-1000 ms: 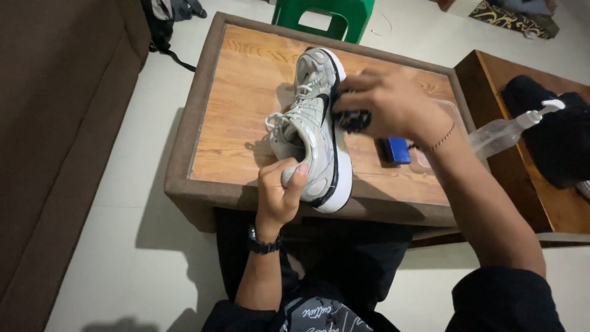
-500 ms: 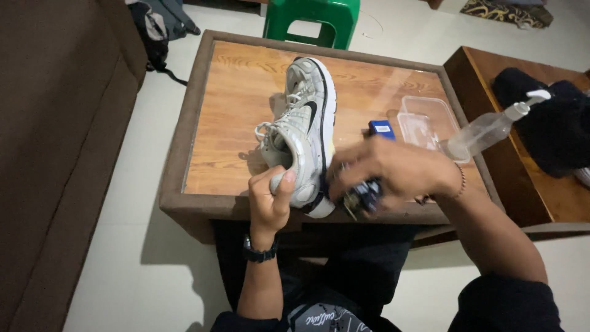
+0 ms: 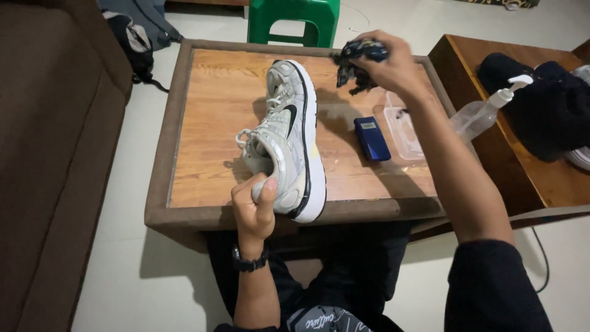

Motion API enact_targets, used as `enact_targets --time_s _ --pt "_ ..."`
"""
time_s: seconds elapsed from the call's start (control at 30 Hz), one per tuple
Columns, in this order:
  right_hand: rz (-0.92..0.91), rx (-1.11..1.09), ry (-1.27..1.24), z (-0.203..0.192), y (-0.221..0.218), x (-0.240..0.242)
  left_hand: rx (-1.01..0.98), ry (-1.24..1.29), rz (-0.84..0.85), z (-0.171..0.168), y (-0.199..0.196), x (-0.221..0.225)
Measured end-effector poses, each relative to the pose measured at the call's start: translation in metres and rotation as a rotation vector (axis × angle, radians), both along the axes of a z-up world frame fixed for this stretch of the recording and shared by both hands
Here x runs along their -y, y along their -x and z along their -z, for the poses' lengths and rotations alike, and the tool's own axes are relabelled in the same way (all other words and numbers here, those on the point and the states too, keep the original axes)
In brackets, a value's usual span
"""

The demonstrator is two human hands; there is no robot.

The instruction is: The person is cleaning a white sneaker by applying soap from a pump bottle, scrubbing with a brush, and wiping with a cloth.

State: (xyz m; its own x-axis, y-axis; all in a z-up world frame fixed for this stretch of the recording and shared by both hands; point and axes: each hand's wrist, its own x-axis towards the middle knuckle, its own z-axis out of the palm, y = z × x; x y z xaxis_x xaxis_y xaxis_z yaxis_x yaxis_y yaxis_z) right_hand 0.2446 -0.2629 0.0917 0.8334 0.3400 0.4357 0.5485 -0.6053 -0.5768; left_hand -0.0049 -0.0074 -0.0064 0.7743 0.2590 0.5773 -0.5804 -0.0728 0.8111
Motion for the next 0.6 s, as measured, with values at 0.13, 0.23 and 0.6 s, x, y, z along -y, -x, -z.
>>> enact_targets --time_s 0.13,0.23,0.6 --pt "0.194 -0.071 0.250 0.039 -0.048 0.010 0.009 -0.012 0.010 0.000 -0.001 -0.002" --pt "0.275 -0.169 0.533 0.047 -0.046 0.013 -0.028 0.009 0.009 0.002 0.000 -0.001" --pt "0.341 0.110 1.071 -0.013 0.123 0.001 -0.058 -0.028 -0.008 0.002 0.002 -0.001"
